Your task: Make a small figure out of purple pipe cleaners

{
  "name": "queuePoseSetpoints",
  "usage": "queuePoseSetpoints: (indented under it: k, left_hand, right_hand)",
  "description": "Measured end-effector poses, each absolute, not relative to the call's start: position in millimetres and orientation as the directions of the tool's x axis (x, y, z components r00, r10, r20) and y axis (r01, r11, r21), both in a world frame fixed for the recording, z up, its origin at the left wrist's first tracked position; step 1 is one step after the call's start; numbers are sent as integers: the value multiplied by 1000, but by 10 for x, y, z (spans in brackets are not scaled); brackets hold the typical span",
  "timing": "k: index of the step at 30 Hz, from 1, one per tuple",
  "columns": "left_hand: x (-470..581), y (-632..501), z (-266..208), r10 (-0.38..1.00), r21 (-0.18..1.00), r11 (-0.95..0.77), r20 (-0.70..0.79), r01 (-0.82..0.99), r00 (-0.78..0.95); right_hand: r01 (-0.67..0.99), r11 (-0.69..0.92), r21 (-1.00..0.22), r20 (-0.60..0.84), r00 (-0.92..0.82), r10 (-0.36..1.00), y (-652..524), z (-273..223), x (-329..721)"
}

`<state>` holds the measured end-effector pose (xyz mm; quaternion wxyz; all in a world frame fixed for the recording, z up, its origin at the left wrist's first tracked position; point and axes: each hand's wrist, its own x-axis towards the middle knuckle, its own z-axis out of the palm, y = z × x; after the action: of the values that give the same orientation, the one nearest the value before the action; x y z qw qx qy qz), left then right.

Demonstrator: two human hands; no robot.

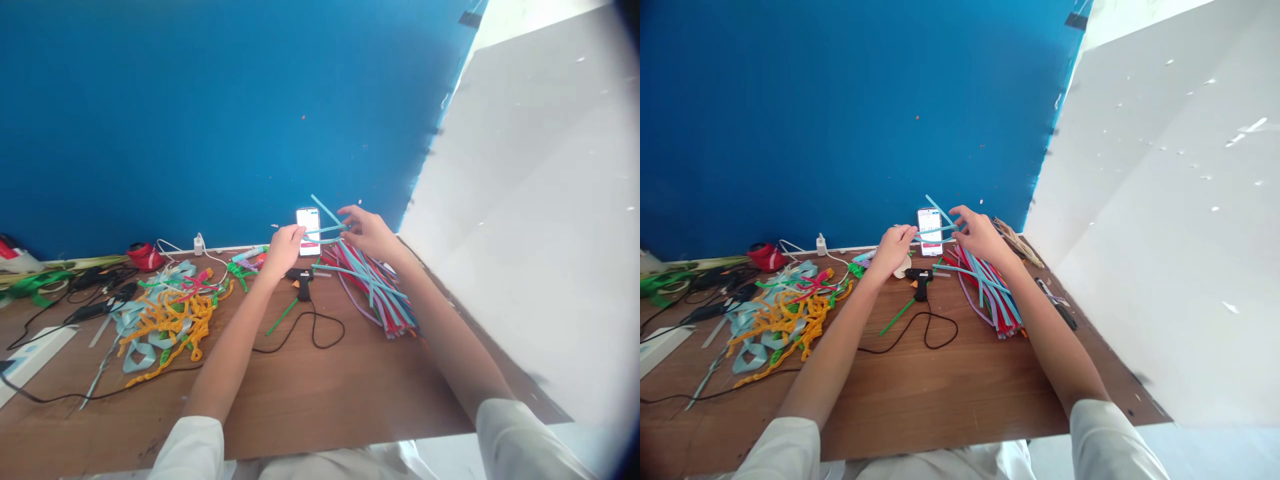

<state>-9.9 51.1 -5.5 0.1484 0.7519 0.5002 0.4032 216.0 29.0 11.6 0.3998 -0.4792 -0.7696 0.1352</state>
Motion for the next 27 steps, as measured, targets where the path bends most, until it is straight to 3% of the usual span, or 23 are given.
queuePoseSetpoints:
  k: [6,10,15,19,22,27]
  left_hand:
    - [-201,558,2,838,573,-405,545,713,38]
    - [-335,587,56,798,583,-381,599,718,-63]
    - [-448,595,114,795,669,-380,589,639,-143]
    - [-427,600,106,828,727,-427,554,538,-91]
    - [-360,588,74,860,762,-439,510,475,-24]
    - [-242,532,34,893,783,-417,446,462,51]
  right_hand:
    - [655,468,-594,341,-322,883,251,156,2223]
    - [749,506,-428,220,-456,862,219,204,2313]
    - [847,473,-241,-18,-492,871,301,109,2369]
    - [841,500,-209,-137,-531,836,339,39,2330]
    - [851,487,-198,-71,-508,858,305,67,2302]
    - [845,456,-278,272,-386,881,231,162,2302]
